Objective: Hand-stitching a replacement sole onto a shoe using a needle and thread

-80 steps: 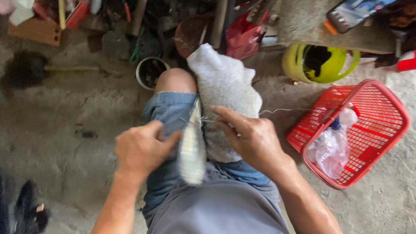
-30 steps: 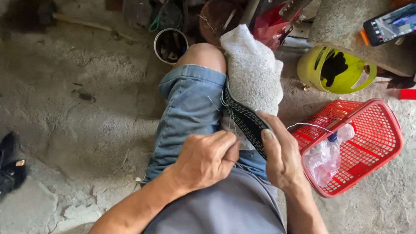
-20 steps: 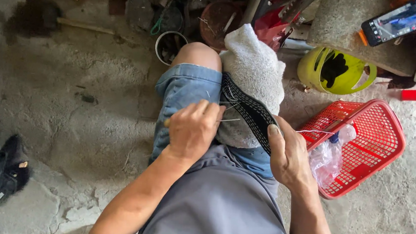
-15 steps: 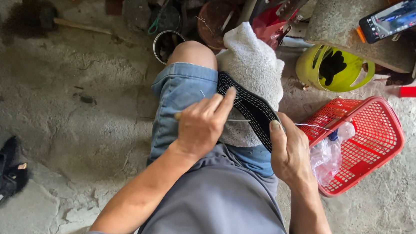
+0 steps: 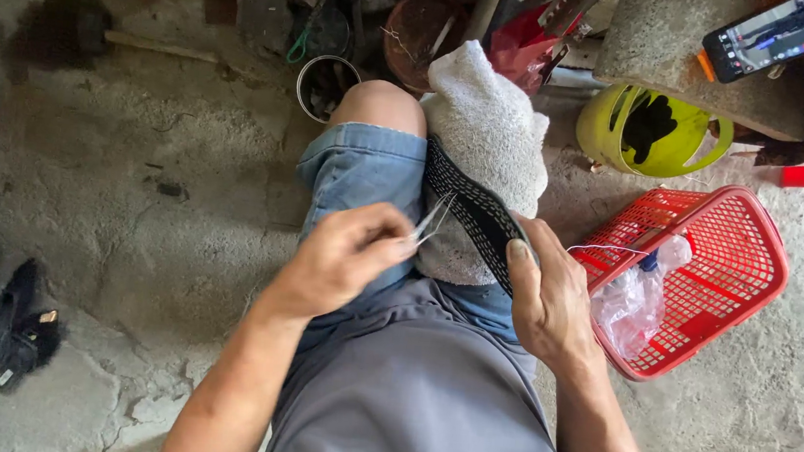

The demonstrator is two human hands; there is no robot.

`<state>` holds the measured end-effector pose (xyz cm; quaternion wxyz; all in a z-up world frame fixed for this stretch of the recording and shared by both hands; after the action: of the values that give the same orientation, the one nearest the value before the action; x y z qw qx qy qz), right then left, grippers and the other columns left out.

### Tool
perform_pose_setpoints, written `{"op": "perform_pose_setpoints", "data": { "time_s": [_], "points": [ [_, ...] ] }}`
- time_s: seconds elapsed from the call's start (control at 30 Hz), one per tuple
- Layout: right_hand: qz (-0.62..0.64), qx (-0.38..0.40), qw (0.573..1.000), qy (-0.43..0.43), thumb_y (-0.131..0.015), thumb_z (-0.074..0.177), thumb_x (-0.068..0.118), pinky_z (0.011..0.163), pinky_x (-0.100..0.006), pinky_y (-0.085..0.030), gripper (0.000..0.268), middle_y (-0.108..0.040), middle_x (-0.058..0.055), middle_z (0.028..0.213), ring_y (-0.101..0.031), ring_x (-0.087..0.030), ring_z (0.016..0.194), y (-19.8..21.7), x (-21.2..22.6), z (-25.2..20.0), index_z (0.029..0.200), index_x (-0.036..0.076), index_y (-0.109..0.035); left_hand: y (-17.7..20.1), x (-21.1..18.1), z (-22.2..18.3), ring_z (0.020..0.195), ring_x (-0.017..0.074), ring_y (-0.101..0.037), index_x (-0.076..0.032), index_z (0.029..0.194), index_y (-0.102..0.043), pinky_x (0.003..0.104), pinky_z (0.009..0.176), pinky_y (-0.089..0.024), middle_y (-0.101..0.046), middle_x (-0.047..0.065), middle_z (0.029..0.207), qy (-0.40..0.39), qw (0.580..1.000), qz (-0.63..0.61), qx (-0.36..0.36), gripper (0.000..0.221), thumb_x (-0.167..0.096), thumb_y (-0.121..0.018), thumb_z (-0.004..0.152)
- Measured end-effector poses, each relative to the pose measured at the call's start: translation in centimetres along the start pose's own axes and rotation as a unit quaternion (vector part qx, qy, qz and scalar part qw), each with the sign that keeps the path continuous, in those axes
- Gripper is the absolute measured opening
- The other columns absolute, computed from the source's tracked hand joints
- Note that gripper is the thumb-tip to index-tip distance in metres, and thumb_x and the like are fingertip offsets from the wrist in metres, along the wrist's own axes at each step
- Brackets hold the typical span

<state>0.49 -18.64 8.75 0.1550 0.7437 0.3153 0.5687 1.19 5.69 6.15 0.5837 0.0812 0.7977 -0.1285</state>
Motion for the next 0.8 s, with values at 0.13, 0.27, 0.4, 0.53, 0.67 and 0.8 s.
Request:
{"op": "perform_pose_setpoints", "data": {
  "time_s": [0.13,0.27,0.4,0.53,0.67,0.8],
  "points": [
    [-0.007,0.049,0.999,0.023,-0.042,0.104,0.035,0.077,-0.057,-0.053,0.039,-0.064,-0.021,0.104,-0.065,-0.05,0.088,0.6,-0.2,0.1,0.128,0.012,-0.062,3.6,-0.4,-2.1,0.066,0.0112,-0.061,-0.014,0.096,-0.077,0.031,0.059,-0.054,-0.07,0.006,0.069,0.051,0.988,0.135,-0.052,0.009,-0.015,-0.069,0.091],
    [-0.013,0.076,0.997,0.021,-0.043,0.104,0.04,0.072,-0.051,-0.054,0.034,-0.065,-0.013,0.096,-0.066,-0.042,0.079,0.0,-3.2,-0.6,0.11,0.016,-0.065,4.7,-0.6,-3.1,0.068,0.0366,-0.071,-0.011,0.099,-0.071,0.047,0.058,-0.057,-0.068,0.014,0.088,0.054,0.908,0.4,-0.114,0.008,-0.009,-0.063,0.096],
    [-0.04,0.042,0.998,0.026,-0.043,0.107,0.041,0.063,-0.042,-0.052,0.036,-0.058,-0.01,0.078,-0.063,-0.035,0.069,-0.2,-5.1,-0.8,0.091,0.017,-0.064,1.5,-3.3,-1.7,0.093,0.0358,-0.071,-0.005,0.132,-0.065,0.044,0.06,-0.061,-0.058,0.016,0.118,-0.114,0.853,0.469,-0.197,0.032,-0.007,-0.064,0.1],
    [-0.065,-0.008,0.998,0.012,-0.045,0.109,0.043,0.056,-0.039,-0.047,0.042,-0.058,-0.009,0.07,-0.062,-0.032,0.064,-0.1,-6.2,-1.2,0.08,0.016,-0.061,-1.8,0.7,0.2,0.105,0.0428,-0.071,-0.01,0.152,-0.049,0.05,0.069,-0.062,-0.063,0.021,0.131,-0.184,0.895,0.385,-0.129,0.059,-0.007,-0.069,0.097],
    [-0.055,-0.002,0.998,-0.02,-0.047,0.106,0.05,0.057,-0.039,-0.048,0.042,-0.055,-0.009,0.063,-0.061,-0.029,0.063,0.2,-7.2,-1.5,0.082,0.018,-0.062,-3.5,3.8,0.8,0.072,0.0315,-0.073,-0.014,0.125,-0.061,0.043,0.056,-0.058,-0.068,0.008,0.08,-0.14,0.871,0.458,-0.108,0.025,-0.02,-0.063,0.1],
    [-0.023,0.051,0.998,0.015,-0.05,0.097,0.061,0.065,-0.049,-0.051,0.05,-0.06,-0.016,0.08,-0.065,-0.035,0.074,0.3,-9.5,-1.7,0.104,0.014,-0.066,-3.9,5.2,0.5,0.072,0.0251,-0.073,-0.024,0.099,-0.066,0.037,0.056,-0.056,-0.068,0.0,0.074,-0.112,0.89,0.425,-0.12,0.011,-0.029,-0.057,0.104]
  ]
}}
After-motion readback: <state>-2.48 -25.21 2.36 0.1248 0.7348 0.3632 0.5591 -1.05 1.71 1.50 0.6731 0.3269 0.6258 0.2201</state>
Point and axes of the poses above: each hand's wrist, its own z-axis towards the middle knuckle, its own y-axis out of the back of the hand, x = y × z, the point moved 2 cm from there along z, towards the middle knuckle
